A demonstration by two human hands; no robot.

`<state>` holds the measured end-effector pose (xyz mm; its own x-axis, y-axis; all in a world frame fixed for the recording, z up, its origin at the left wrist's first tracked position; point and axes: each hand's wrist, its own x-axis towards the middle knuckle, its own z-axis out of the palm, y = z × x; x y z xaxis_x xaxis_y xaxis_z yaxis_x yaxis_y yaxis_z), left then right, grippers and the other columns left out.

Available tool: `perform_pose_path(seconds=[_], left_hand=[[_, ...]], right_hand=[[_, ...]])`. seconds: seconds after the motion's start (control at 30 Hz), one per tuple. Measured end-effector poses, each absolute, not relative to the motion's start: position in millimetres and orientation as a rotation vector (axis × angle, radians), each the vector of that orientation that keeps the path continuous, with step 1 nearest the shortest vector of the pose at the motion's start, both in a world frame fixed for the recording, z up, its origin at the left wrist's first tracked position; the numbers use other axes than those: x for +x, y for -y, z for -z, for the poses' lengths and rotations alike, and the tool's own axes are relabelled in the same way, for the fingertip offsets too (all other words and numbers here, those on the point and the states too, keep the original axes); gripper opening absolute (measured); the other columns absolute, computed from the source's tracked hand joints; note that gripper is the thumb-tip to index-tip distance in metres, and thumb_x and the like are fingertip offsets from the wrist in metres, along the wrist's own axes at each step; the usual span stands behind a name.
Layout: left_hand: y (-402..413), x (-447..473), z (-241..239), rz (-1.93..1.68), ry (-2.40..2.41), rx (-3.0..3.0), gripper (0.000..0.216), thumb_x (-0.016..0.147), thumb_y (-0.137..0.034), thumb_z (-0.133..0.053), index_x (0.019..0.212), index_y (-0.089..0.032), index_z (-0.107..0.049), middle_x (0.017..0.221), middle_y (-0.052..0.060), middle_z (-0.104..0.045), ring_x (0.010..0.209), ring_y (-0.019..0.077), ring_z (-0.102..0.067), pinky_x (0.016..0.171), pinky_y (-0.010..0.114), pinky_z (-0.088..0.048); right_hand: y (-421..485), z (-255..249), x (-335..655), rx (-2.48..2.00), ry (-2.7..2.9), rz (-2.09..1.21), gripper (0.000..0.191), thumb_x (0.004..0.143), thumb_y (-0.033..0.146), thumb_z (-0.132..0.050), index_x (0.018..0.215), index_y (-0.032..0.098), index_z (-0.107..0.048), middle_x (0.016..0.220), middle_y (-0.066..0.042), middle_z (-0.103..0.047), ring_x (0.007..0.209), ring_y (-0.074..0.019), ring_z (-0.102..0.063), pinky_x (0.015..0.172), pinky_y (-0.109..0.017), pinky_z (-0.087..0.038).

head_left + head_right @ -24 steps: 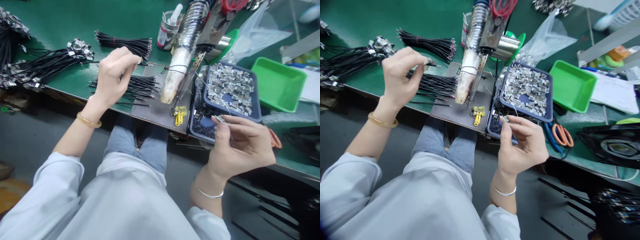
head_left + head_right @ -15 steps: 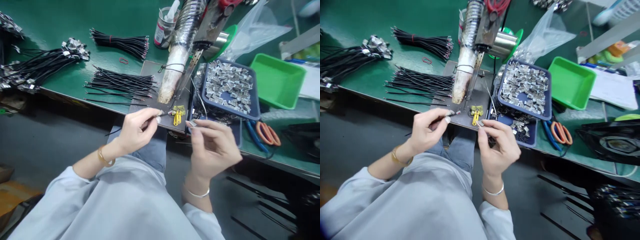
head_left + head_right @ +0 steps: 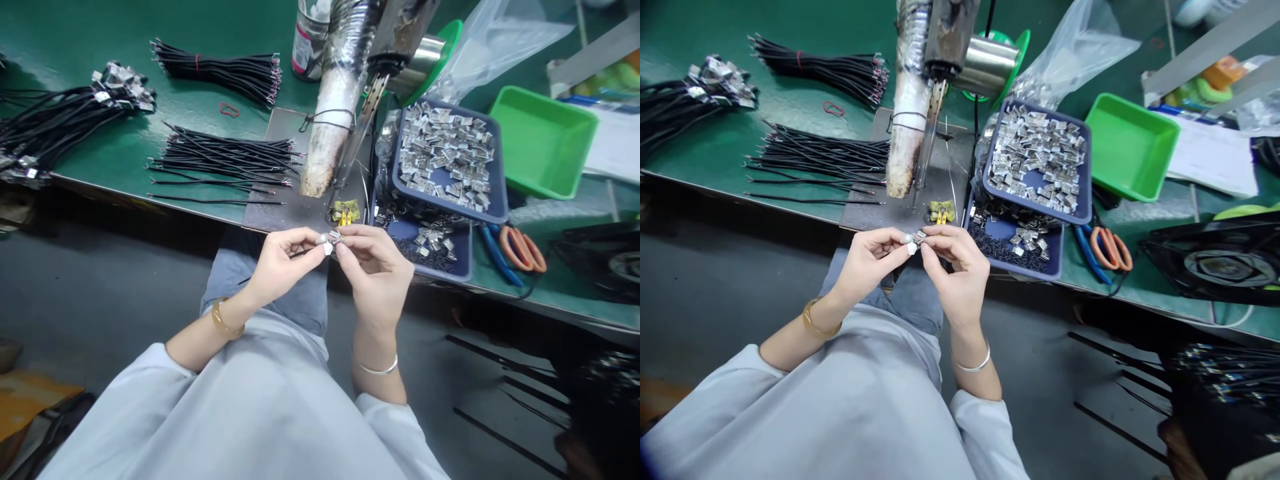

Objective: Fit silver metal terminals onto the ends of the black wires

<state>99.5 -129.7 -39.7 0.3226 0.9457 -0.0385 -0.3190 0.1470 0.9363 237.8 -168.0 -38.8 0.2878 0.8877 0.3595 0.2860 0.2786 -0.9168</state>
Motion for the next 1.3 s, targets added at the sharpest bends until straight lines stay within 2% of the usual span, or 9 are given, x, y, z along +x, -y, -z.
perform_pose_path(seconds=[0.23,0.43,0.57,0.7,0.93,1.1,1.17,1.3], left_hand=[[129,99,36,-0.973,-0.791,0.995,0.028,0.063,-0.035,-0.09,0.066,-0.015,-0.072,0.067,0.0,-0.066,0.063,0.0101,-0.057,0.063,0.023,-0.048],[128,95,34,-0.809,-0.791,0.99,0.036,0.065,-0.041,-0.088,0.063,-0.014,-0.065,0.051,-0.004,-0.051,0.048,0.0057,-0.041,0.047,0.021,-0.032],[129,92,33,-0.793,-0.71,0.992,0.039,0.072,-0.045,-0.083,0.062,-0.014,-0.061,0.048,-0.004,-0.052,0.046,0.0057,-0.042,0.049,0.021,-0.033],[130,91,32,-0.792,-0.693,0.978,0.039,0.072,-0.044,-0.084,0.063,-0.013,-0.063,0.047,-0.004,-0.051,0.046,0.0056,-0.041,0.048,0.021,-0.031],[128,90,35,-0.741,-0.68,0.977,0.038,0.069,-0.043,-0.086,0.061,-0.013,-0.064,0.046,-0.003,-0.053,0.045,0.0057,-0.044,0.049,0.021,-0.034],[128,91,35,-0.797,-0.646,0.901,0.034,0.059,-0.04,-0.092,0.067,-0.014,-0.073,0.062,0.0,-0.064,0.053,0.0066,-0.048,0.051,0.021,-0.039],[129,92,35,-0.844,-0.703,0.888,0.032,0.058,-0.038,-0.092,0.067,-0.014,-0.072,0.061,-0.001,-0.063,0.054,0.0063,-0.048,0.052,0.02,-0.039],[129,96,36,-0.943,-0.813,0.858,0.034,0.051,-0.033,-0.095,0.065,-0.014,-0.07,0.059,-0.003,-0.061,0.054,0.0052,-0.048,0.053,0.018,-0.041]], right_hand=[[169,40,240,-1.244,1.335,-0.552,0.007,0.084,0.015,-0.07,0.082,0.021,-0.074,0.093,-0.002,-0.075,0.084,-0.0141,-0.073,0.071,-0.026,-0.063],[175,36,240,-1.297,1.578,-0.193,0.013,0.085,0.011,-0.07,0.089,0.023,-0.074,0.097,-0.003,-0.076,0.092,-0.0163,-0.073,0.082,-0.032,-0.063],[174,38,241,-1.24,1.514,-0.388,0.014,0.086,0.011,-0.069,0.09,0.023,-0.075,0.098,-0.002,-0.076,0.091,-0.0157,-0.074,0.08,-0.031,-0.063],[172,39,242,-1.216,1.446,-0.487,0.012,0.085,0.011,-0.07,0.087,0.022,-0.075,0.095,-0.002,-0.076,0.087,-0.0144,-0.074,0.072,-0.026,-0.063],[175,37,242,-1.267,1.526,-0.329,0.014,0.083,0.011,-0.071,0.087,0.023,-0.075,0.095,-0.002,-0.076,0.088,-0.0153,-0.074,0.081,-0.031,-0.063],[169,48,241,-1.174,1.298,-0.682,0.007,0.086,0.02,-0.07,0.079,0.021,-0.073,0.093,-0.003,-0.075,0.082,-0.0162,-0.075,0.074,-0.03,-0.064],[169,51,239,-1.189,1.24,-0.64,0.006,0.088,0.021,-0.069,0.082,0.021,-0.072,0.095,-0.003,-0.075,0.083,-0.0161,-0.075,0.078,-0.032,-0.065],[172,48,232,-1.206,1.194,-0.318,0.008,0.095,0.018,-0.06,0.094,0.021,-0.068,0.098,-0.003,-0.074,0.09,-0.016,-0.074,0.078,-0.033,-0.065]])
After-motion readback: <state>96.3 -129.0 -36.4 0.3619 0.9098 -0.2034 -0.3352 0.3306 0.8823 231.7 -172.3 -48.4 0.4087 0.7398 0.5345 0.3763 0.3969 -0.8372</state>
